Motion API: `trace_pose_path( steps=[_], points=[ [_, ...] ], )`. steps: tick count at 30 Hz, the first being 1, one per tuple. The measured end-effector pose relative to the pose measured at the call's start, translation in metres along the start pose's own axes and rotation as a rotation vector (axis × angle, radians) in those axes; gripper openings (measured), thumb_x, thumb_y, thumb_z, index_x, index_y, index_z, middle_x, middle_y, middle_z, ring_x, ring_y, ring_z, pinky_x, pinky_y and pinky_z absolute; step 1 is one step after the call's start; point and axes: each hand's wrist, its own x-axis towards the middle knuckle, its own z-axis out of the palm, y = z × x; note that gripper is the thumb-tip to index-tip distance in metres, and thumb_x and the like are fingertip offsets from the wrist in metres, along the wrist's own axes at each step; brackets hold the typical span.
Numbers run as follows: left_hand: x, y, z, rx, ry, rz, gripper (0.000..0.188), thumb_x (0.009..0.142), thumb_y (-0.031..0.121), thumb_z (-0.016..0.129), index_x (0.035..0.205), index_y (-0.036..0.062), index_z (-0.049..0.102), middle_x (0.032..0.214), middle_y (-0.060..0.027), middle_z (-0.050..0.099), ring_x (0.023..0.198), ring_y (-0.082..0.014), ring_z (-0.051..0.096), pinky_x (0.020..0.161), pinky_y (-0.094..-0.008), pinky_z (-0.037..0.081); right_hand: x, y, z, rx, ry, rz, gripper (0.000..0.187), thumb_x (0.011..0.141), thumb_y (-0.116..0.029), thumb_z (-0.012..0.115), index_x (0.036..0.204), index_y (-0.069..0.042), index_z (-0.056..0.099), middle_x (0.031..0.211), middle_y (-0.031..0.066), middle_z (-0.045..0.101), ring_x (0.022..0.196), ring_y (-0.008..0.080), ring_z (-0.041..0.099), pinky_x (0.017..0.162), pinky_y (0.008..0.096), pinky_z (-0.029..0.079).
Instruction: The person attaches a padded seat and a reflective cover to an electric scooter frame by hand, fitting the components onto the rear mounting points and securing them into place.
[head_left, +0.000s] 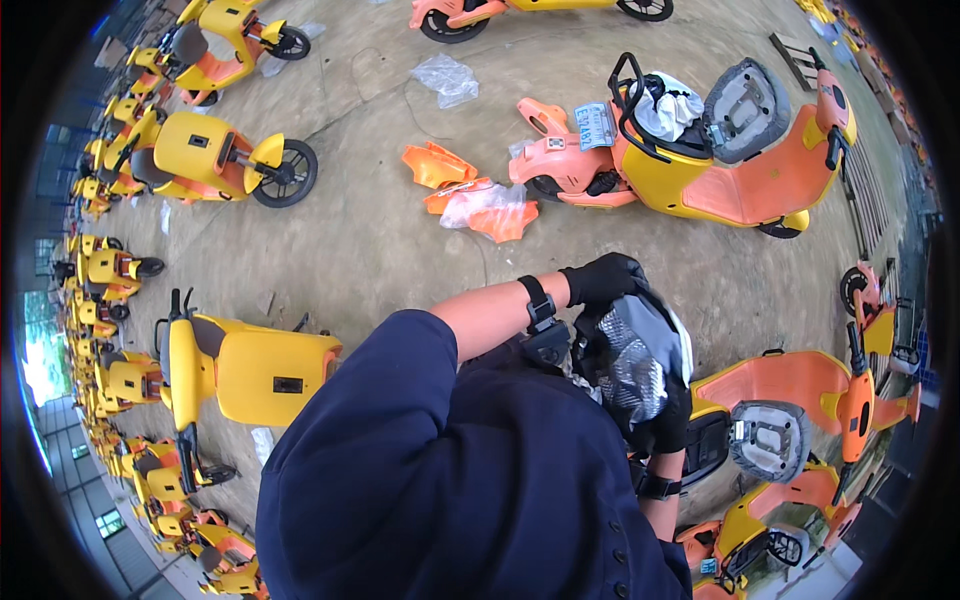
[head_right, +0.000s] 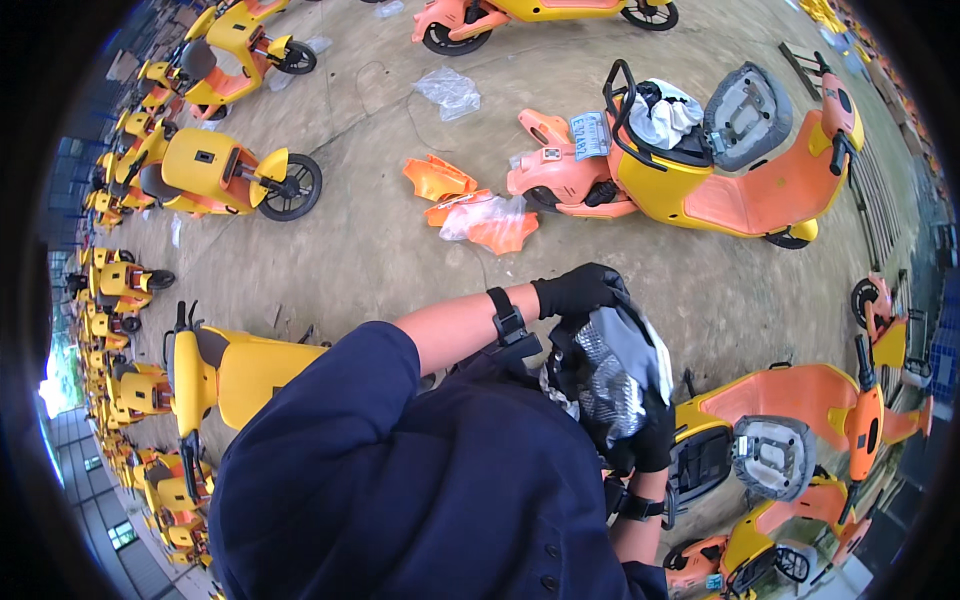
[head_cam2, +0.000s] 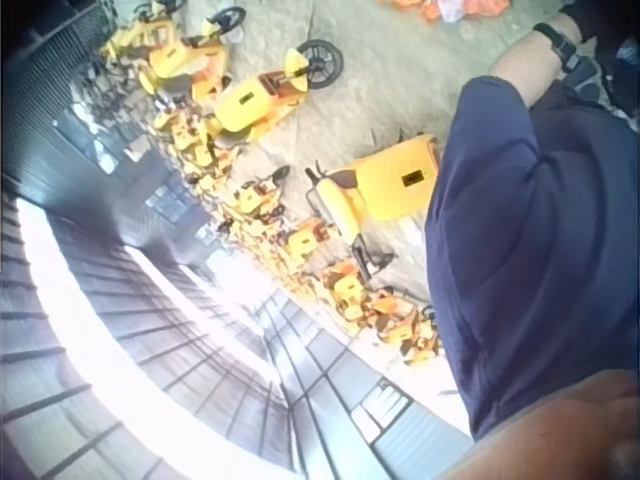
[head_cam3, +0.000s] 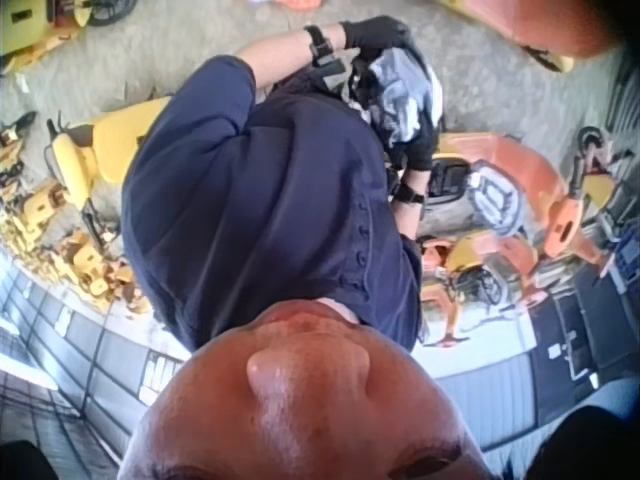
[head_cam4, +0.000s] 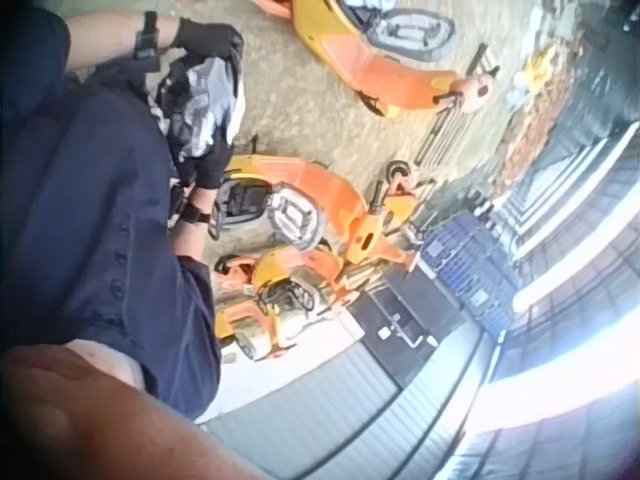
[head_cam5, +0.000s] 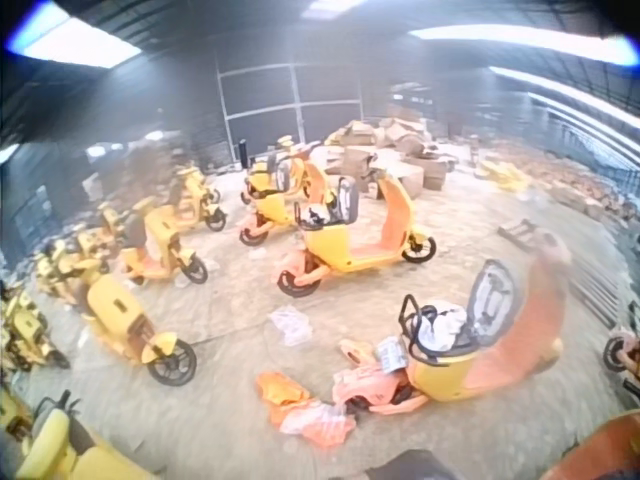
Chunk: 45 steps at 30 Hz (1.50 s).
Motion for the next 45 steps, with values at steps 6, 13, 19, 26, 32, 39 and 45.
trace_pose_path(
  steps=[6,13,19,26,32,39,45],
  points=[
    [-0.014,-0.015,0.029,0.064,-0.196,-0.044,0.025,0.081,0.022,0.051,0.089,0.0011,0.061,0.084,-0.0095,0.063,0.071,-0.0172,0.058,0.066,-0.0309,0.047,0.004,0.032,0.008,1.126,0.018,0.663,0.026,0.085,-0.009,0.044,0.107,0.0,0.055,0.104,0.0095,0.059,0.092,0.0221,0.056,0.082,0.0329,0.044],
    [-0.038,-0.012,0.048,-0.495,-0.208,-0.042,0.032,0.076,0.019,0.058,0.104,0.0026,0.055,0.099,-0.0119,0.06,0.091,-0.0223,0.056,0.08,-0.0317,0.044,0.0,0.082,0.023,1.135,-0.019,0.586,0.027,0.086,-0.011,0.043,0.109,0.0,0.054,0.105,0.0082,0.058,0.092,0.0203,0.056,0.082,0.0316,0.044],
    [-0.052,-0.031,0.022,0.176,-0.152,0.388,0.059,0.062,0.039,0.068,0.105,0.0018,0.054,0.099,-0.0168,0.058,0.091,-0.032,0.055,0.077,-0.036,0.043,0.009,0.119,0.031,1.342,-0.058,0.578,0.029,0.087,-0.013,0.043,0.111,0.0,0.053,0.106,0.0072,0.057,0.093,0.0187,0.055,0.083,0.0305,0.043],
    [-0.049,-0.021,-0.005,-0.196,-0.322,0.309,0.077,0.054,0.041,0.076,0.114,0.0034,0.047,0.109,-0.012,0.054,0.1,-0.024,0.052,0.085,-0.0334,0.041,0.02,0.147,0.052,0.679,-0.233,0.477,0.025,0.082,-0.016,0.051,0.102,-0.001,0.056,0.093,0.0096,0.061,0.083,0.0214,0.059,0.073,0.0328,0.046],
    [-0.054,-0.081,-0.065,-0.693,-0.121,0.063,0.06,0.076,0.036,0.062,0.122,0.002,0.043,0.119,-0.0081,0.049,0.107,-0.0145,0.047,0.092,-0.0282,0.036,0.066,0.064,0.064,0.93,-0.191,0.844,0.044,0.078,-0.022,0.054,0.115,0.002,0.047,0.098,0.02,0.056,0.086,0.0329,0.055,0.079,0.0321,0.042],
    [-0.06,-0.241,-0.246,-1.239,0.172,-0.729,0.038,0.087,0.039,0.047,0.105,0.0061,0.054,0.088,-0.0087,0.063,0.074,-0.0182,0.062,0.065,-0.0305,0.051,0.085,0.035,0.129,-0.155,-0.519,0.246,0.054,0.07,-0.019,0.059,0.117,0.002,0.044,0.088,0.0205,0.057,0.075,0.0357,0.056,0.064,0.038,0.044],
    [-0.054,-0.481,-0.422,-0.968,0.572,-0.636,0.025,0.085,0.032,0.051,0.08,0.0079,0.055,0.062,-0.0042,0.054,0.052,-0.0136,0.053,0.049,-0.0295,0.046,0.101,0.011,0.182,-0.424,-0.905,0.283,0.047,0.072,-0.01,0.054,0.117,-0.002,0.044,0.077,0.0156,0.059,0.054,0.03,0.055,0.046,0.0377,0.041]
  ],
)
